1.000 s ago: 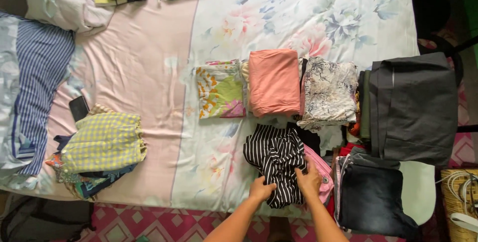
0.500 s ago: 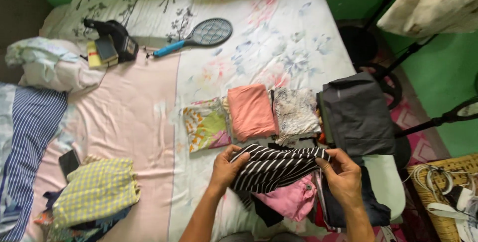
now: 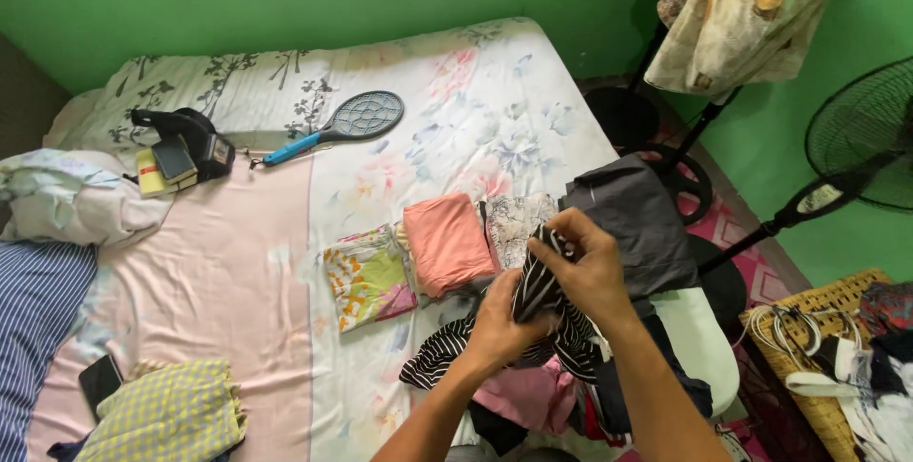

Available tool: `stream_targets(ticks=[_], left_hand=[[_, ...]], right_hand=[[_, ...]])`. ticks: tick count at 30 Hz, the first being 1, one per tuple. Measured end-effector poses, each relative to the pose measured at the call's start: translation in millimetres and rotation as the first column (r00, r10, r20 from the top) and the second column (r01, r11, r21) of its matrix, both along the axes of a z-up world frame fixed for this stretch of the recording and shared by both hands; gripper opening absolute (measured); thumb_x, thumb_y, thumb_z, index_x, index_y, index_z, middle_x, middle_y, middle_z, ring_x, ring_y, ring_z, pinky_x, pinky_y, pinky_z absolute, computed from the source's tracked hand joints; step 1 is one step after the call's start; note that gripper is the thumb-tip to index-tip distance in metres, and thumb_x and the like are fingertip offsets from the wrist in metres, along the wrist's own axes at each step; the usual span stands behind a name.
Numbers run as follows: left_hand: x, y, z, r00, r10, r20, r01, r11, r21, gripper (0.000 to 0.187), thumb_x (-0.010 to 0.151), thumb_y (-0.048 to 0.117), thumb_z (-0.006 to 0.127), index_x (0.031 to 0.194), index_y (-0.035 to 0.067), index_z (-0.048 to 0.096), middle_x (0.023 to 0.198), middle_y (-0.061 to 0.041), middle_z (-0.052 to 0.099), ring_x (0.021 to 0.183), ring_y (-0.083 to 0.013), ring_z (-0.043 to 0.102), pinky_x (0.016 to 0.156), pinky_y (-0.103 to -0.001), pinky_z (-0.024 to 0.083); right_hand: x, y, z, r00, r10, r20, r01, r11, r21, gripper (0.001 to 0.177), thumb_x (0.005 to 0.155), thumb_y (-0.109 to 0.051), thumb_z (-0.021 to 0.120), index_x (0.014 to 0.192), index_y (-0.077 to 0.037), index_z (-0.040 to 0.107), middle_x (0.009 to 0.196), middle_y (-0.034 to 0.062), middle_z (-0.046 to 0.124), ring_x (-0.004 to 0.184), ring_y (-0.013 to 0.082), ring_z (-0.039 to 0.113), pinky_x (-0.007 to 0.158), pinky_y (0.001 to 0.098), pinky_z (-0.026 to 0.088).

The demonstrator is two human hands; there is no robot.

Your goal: The recorder folds several pieces of clothing, including shirts, shorts, and underwear, and organizes them into stacks on a bed.

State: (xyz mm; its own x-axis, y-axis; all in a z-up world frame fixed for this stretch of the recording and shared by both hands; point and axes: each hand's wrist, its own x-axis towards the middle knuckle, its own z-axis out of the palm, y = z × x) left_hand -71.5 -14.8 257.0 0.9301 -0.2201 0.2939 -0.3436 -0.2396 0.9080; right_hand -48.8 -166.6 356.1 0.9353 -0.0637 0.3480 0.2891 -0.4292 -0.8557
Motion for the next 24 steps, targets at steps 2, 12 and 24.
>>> stream_targets(ticks=[2, 12, 24], left_hand=[[14.8, 4.7, -10.6, 0.984, -0.012, -0.179, 0.01, 1.0, -0.014, 0.055, 0.075, 0.013, 0.08, 0.124, -0.002, 0.061, 0.112, -0.012, 0.067, 0.107, -0.0254, 0.063, 0.09, -0.037, 0.048], [104.8, 54.5, 7.3, 0.998, -0.05, -0.045, 0.041, 0.982, -0.183, 0.009, 0.099, 0.009, 0.067, 0.098, 0.002, 0.073, 0.081, 0.001, 0.065, 0.075, -0.0086, 0.058, 0.068, -0.026, 0.048], [109.9, 70.9, 56.4, 0.98, 0.121, -0.159, -0.141, 0.982, -0.126, 0.015, 0.101, 0.015, 0.062, 0.1, 0.006, 0.074, 0.08, 0.001, 0.074, 0.073, -0.0056, 0.064, 0.067, -0.024, 0.052]], right_hand=[[0.4, -17.9, -2.5, 1.0, 0.0, -0.002, 0.0, 0.988, 0.153, 0.022, 0.083, -0.014, 0.084, 0.091, -0.008, 0.064, 0.075, -0.0083, 0.062, 0.067, 0.0, 0.054, 0.059, 0.0181, 0.046], [-8.1, -94.4, -3.0, 0.965, 0.013, -0.262, 0.05, 0.971, 0.232, 0.04, 0.065, -0.009, 0.09, 0.1, -0.01, 0.07, 0.078, -0.0053, 0.069, 0.072, 0.0036, 0.062, 0.065, 0.0208, 0.051], [0.9, -114.5, -40.7, 0.865, -0.273, -0.421, 0.161, 0.945, -0.284, 0.024, 0.091, -0.013, 0.076, 0.114, -0.007, 0.078, 0.074, 0.0094, 0.069, 0.068, 0.0149, 0.058, 0.062, 0.034, 0.047]])
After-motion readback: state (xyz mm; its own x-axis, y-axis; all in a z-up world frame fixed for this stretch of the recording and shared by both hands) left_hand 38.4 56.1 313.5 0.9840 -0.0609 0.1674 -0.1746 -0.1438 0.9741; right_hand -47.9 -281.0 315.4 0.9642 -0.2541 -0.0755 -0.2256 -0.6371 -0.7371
